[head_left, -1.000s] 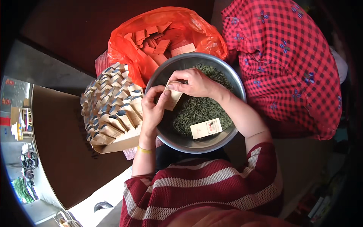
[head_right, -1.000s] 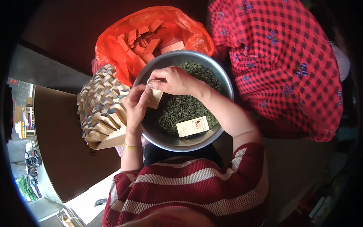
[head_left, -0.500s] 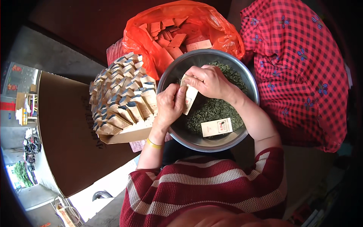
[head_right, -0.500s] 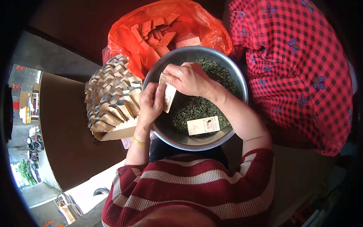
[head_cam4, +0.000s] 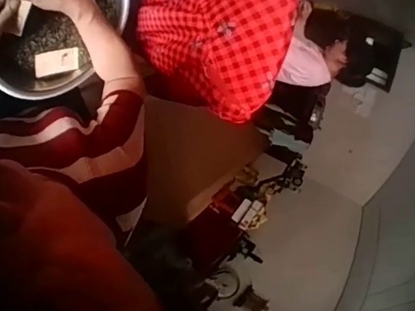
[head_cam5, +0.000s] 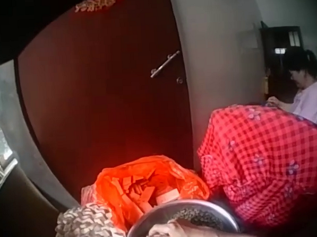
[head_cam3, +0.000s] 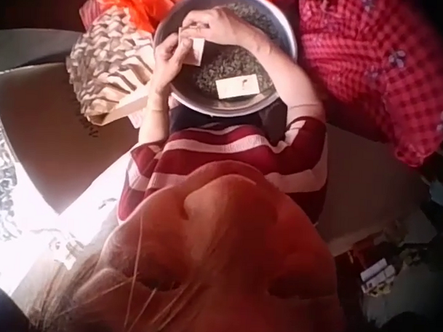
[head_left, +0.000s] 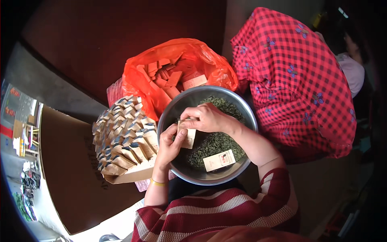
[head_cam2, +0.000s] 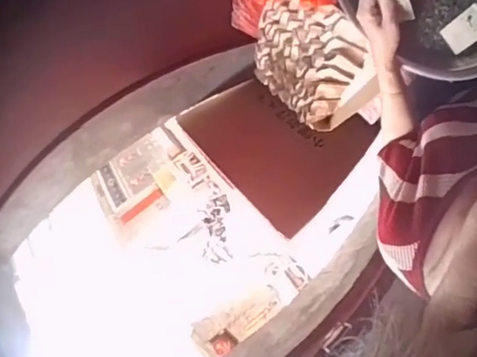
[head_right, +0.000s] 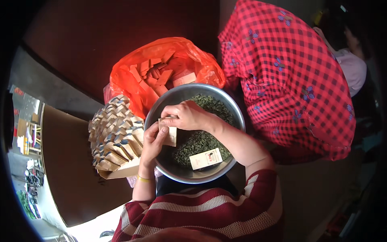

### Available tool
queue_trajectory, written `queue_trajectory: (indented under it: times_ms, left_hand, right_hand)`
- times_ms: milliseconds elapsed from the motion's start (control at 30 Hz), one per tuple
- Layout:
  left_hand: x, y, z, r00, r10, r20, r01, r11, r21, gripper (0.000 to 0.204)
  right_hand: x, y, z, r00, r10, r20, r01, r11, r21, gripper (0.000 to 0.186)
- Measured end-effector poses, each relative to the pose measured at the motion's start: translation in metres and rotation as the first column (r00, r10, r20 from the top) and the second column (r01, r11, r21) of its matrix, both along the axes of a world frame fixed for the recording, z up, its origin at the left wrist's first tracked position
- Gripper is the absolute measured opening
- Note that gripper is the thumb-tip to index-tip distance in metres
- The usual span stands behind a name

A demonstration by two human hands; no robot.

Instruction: Packaging dried herbs into small paper packets by folding them by hand.

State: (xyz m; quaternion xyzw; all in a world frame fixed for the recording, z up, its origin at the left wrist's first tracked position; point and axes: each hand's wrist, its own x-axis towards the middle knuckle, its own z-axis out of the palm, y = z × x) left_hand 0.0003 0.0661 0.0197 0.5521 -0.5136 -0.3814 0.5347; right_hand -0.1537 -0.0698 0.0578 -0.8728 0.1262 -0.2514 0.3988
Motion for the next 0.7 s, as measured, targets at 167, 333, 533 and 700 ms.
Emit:
queue_trajectory:
  times_ms: [167,333,533,700]
  left_hand:
    - [-0.003,0.0,-0.002,0.999,0.019,0.038,-0.018,1.0,-0.012,0.013]
    - [0.005,0.003,-0.002,0.976,0.135,0.171,-0.122,0.989,-0.085,0.012]
    - [0.021,0.005,0.021,0.934,0.304,0.189,-0.278,0.949,-0.151,0.025]
    - [0.081,0.093,0.032,0.818,0.55,0.169,-0.553,0.833,-0.035,0.014]
  right_hand:
    - [-0.008,0.001,0.008,0.997,0.021,-0.07,-0.018,0.999,0.043,0.025]
    - [0.007,0.001,0.0,0.998,-0.007,0.056,0.009,0.999,-0.05,0.013]
    - [-0.02,-0.016,0.009,0.998,-0.014,-0.062,0.027,0.976,0.216,0.028]
    - [-0.011,-0.015,0.006,0.999,0.032,-0.036,-0.023,0.971,0.24,0.029]
